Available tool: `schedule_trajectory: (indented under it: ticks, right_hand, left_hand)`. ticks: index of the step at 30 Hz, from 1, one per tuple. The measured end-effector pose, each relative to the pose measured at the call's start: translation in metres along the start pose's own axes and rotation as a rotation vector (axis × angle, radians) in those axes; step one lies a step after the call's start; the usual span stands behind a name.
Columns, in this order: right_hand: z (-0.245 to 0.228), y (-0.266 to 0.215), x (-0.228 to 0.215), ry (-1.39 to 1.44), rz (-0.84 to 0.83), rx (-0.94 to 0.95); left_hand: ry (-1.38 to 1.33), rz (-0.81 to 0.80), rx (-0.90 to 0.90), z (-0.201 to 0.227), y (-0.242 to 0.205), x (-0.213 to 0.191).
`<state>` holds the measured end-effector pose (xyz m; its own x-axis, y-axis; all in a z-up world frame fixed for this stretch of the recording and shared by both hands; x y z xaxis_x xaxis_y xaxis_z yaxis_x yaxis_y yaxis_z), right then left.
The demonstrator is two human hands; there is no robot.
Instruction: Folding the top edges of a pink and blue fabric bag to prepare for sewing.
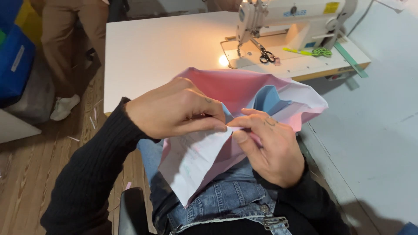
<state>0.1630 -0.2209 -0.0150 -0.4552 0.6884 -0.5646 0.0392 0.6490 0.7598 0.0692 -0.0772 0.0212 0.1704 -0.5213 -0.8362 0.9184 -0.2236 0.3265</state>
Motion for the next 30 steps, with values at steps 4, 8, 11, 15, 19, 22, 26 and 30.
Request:
schedule_trajectory:
  ticks: [4,8,11,15,19,22,26,30]
  right_hand:
    - [0.008,0.000,-0.002,0.060,-0.031,0.042]
    - [0.003,0.003,-0.003,0.090,-0.049,0.050]
    - [0.004,0.004,-0.003,0.084,-0.049,0.072]
    - [0.004,0.003,-0.006,0.090,-0.069,0.042]
    - [0.011,0.005,-0.009,0.160,-0.089,0.219]
    - [0.015,0.004,-0.009,0.211,-0.075,0.402]
    - [0.021,0.003,-0.008,0.161,-0.077,0.341]
    - [0.009,0.012,-0.009,0.245,-0.084,0.301]
  left_hand:
    - [0.038,0.001,-0.113,0.000,0.002,-0.003]
    - [-0.043,0.009,-0.007,0.002,0.002,-0.001]
    - [-0.003,0.029,0.005,0.003,0.001,0.000]
    - [0.065,0.054,-0.046,0.003,0.001,0.000]
    - [0.065,0.057,-0.039,0.002,0.001,-0.001]
    - [0.083,0.041,-0.028,0.004,0.001,0.002]
    - [0.079,0.042,-0.021,0.005,0.004,0.000]
    - [0.126,0.020,-0.051,0.004,0.002,0.002]
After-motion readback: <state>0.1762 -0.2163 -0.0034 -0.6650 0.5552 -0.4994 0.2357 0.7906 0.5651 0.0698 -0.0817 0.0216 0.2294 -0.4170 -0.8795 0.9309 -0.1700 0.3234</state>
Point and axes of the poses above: each hand's wrist, its own y-axis towards the middle knuckle, its own x-axis out of the palm, z = x × y, the point moved 6 cm from there along y, towards the middle knuckle, and after that the axes turned 1 degree about z, right-handed, at the moved point
